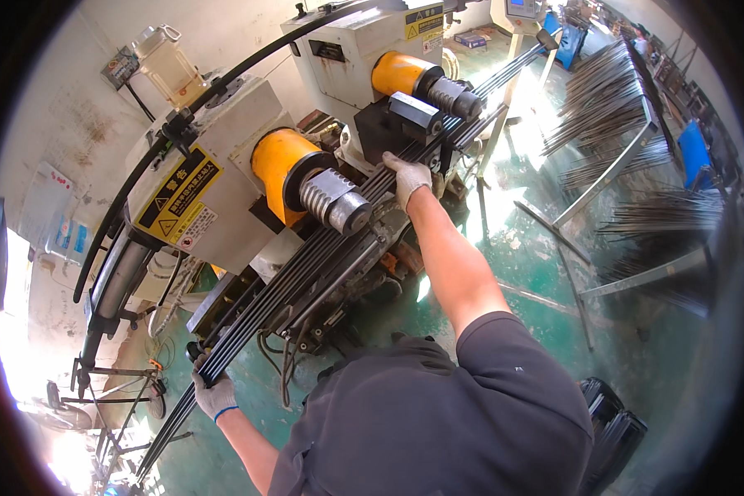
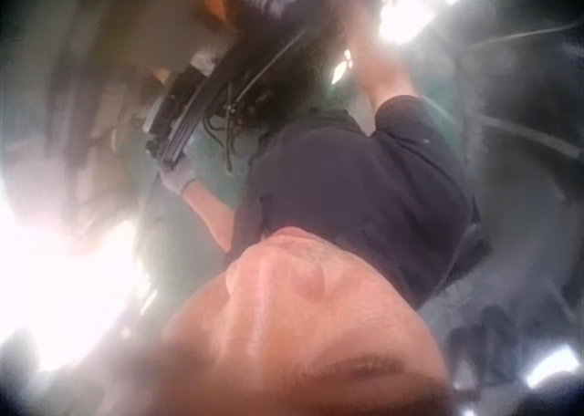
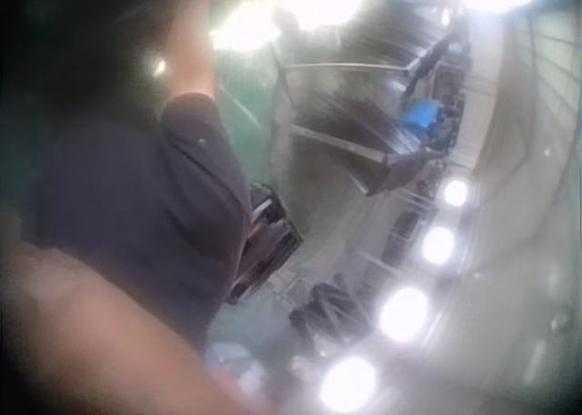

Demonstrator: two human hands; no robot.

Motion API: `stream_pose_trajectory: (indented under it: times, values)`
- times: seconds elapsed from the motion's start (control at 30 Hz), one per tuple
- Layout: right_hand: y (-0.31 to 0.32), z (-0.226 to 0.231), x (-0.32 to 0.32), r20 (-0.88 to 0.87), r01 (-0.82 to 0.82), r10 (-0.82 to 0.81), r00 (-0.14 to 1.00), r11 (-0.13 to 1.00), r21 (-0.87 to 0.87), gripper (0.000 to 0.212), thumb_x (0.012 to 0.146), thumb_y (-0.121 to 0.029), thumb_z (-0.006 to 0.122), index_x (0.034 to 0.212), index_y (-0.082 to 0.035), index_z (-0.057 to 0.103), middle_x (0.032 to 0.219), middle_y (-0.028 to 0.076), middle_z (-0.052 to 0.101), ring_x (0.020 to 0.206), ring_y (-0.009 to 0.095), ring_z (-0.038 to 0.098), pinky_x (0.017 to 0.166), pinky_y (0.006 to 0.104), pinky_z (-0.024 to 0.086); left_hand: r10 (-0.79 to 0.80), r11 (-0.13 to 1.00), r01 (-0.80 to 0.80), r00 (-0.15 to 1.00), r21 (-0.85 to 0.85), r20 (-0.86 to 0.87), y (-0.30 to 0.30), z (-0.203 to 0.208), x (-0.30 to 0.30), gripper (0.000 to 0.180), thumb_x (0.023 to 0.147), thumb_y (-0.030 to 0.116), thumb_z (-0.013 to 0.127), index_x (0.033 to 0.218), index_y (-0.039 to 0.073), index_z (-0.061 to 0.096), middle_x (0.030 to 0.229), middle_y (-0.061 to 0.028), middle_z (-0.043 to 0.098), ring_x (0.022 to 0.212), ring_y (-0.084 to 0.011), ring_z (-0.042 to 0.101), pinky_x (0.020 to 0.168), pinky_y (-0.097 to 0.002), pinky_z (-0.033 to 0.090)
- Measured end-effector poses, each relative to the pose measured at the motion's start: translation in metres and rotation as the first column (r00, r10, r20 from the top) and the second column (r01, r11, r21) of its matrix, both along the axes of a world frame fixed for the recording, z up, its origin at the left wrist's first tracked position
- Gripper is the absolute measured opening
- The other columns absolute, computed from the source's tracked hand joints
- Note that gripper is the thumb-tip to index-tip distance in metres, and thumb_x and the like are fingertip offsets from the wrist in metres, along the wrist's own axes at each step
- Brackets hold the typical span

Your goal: The person picks up metal rods from a stack and places them into an industrial bending machine to shape them.

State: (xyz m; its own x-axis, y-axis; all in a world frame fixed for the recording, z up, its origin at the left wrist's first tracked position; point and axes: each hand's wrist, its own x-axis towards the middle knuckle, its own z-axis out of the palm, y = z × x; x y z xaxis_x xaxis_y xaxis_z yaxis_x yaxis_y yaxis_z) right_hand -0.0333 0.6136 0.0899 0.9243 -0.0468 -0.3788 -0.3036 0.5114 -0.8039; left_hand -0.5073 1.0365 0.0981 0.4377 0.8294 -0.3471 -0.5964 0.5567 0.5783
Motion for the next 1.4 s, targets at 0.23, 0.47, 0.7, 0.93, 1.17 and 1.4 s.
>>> stream_pose_trajectory:
  times: [0.23, 0.47, 0.7, 0.93, 1.17, 1.4]
  values:
    - [0.024, 0.004, -0.049, -0.086, -0.288, 0.276, 0.957, 0.930, -0.229, 0.043, 0.091, -0.019, 0.079, 0.122, 0.009, 0.069, 0.128, 0.020, 0.070, 0.101, 0.025, 0.071, 0.092, 0.0376, 0.057, -0.091, 0.992, 0.097, 0.992, 0.076, -0.087, -0.063, -0.003, 0.057, 0.035, 0.110, 0.026, 0.052, 0.120, -0.005, 0.066, 0.119, -0.0159, 0.070, 0.116, -0.0302, 0.065, 0.110, -0.0463, 0.051]
    - [-0.006, 0.005, -0.005, 0.089, -0.032, 0.037, 0.995, 0.998, -0.054, 0.031, 0.093, -0.018, 0.077, 0.119, -0.001, 0.076, 0.112, 0.012, 0.076, 0.095, 0.024, 0.073, 0.088, 0.0394, 0.059, -0.254, 0.965, 0.244, 0.959, 0.092, 0.124, -0.054, -0.019, 0.056, 0.040, 0.110, 0.026, 0.047, 0.124, -0.004, 0.068, 0.130, -0.0168, 0.070, 0.127, -0.0321, 0.063, 0.115, -0.0472, 0.048]
    - [0.017, 0.041, -0.048, -0.137, -0.023, -0.022, 0.990, 0.948, -0.318, 0.091, 0.085, -0.049, 0.083, 0.137, 0.019, 0.053, 0.141, 0.032, 0.058, 0.129, 0.037, 0.059, 0.109, 0.0469, 0.046, 0.040, 0.993, -0.032, 0.997, 0.117, -0.068, -0.006, -0.028, 0.009, 0.038, 0.110, 0.028, 0.050, 0.123, -0.003, 0.066, 0.125, -0.0143, 0.070, 0.120, -0.0280, 0.065, 0.110, -0.0436, 0.050]
    - [0.012, 0.031, -0.051, -0.003, -0.122, 0.124, 0.992, 0.970, -0.208, 0.067, 0.084, -0.035, 0.087, 0.121, 0.017, 0.065, 0.120, 0.026, 0.072, 0.108, 0.029, 0.069, 0.101, 0.0382, 0.050, -0.080, 0.997, 0.081, 0.996, 0.004, -0.035, -0.103, -0.006, 0.091, 0.037, 0.107, 0.025, 0.059, 0.127, -0.006, 0.064, 0.126, -0.0160, 0.070, 0.118, -0.0313, 0.066, 0.110, -0.0455, 0.051]
    - [0.000, 0.040, -0.029, 0.057, 0.238, -0.234, 0.971, 0.893, -0.383, 0.079, 0.091, -0.055, 0.076, 0.120, 0.017, 0.067, 0.117, 0.028, 0.072, 0.106, 0.035, 0.069, 0.097, 0.0404, 0.051, 0.026, 0.997, -0.028, 0.999, -0.069, -0.034, -0.071, 0.004, 0.060, 0.037, 0.105, 0.026, 0.061, 0.129, -0.003, 0.065, 0.130, -0.0174, 0.070, 0.121, -0.0321, 0.066, 0.108, -0.0463, 0.052]
    - [0.019, 0.022, -0.065, -0.050, -0.058, 0.039, 0.998, 0.889, -0.453, 0.057, 0.092, -0.041, 0.077, 0.108, 0.013, 0.071, 0.096, 0.016, 0.074, 0.085, 0.021, 0.067, 0.082, 0.0379, 0.052, -0.077, 0.992, 0.070, 0.995, -0.101, -0.061, -0.103, -0.006, 0.094, 0.038, 0.103, 0.026, 0.066, 0.126, -0.004, 0.065, 0.126, -0.0178, 0.071, 0.117, -0.0339, 0.067, 0.107, -0.0479, 0.051]
